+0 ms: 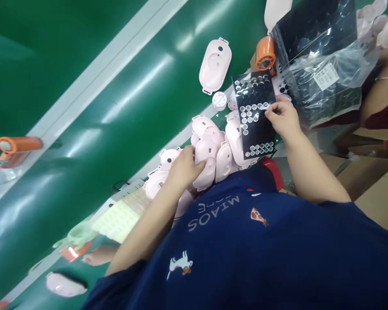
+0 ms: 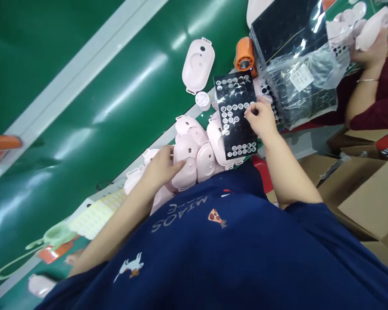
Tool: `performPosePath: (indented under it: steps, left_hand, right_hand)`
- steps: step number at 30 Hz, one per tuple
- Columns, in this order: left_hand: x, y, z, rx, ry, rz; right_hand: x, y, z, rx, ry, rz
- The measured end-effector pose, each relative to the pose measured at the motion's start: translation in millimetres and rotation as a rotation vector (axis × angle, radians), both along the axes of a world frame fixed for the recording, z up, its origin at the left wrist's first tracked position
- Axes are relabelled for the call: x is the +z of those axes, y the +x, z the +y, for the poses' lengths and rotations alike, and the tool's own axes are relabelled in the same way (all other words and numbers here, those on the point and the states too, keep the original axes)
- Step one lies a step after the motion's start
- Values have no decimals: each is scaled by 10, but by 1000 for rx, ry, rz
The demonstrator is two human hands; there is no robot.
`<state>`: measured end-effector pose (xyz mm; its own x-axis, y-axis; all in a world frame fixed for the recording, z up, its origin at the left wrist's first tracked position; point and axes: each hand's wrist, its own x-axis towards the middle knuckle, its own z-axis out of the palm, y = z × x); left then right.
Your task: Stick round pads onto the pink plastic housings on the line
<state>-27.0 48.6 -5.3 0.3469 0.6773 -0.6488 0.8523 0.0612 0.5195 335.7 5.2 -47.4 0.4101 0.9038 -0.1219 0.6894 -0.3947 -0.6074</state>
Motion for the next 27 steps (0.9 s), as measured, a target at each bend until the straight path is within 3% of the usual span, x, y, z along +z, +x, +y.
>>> performPosePath:
  steps: [2,4,6,8,10,13,18,27]
  left_hand:
    - [48,-70,-130,180,8,-146]
    - [120,-149,-214,331,91,-273]
    - [202,-201,-272,423,193,-374]
    - [285,-201,-315,459,235,-465]
    - [359,-160,-343,449,259,-541]
    - [430,-87,-351,391,307,-612]
    - [438,-58,-327,369,395,-638]
    - [422,-41,-307,374,399,-652]
  right_hand:
    - [120,-204,81,-48,37,-141]
    - [382,-554,123,-37,101,-109]
    - [691,-985,130,86,141,175]
    - [948,-1395,124,225,17,636]
    - [1102,-1693,129,208,-116,958]
    - [1166,-1877,165,107,-182,1108]
    - [1166,-1867,221,71,-169,1125]
    - [1189,-1895,281,18,-223,1162]
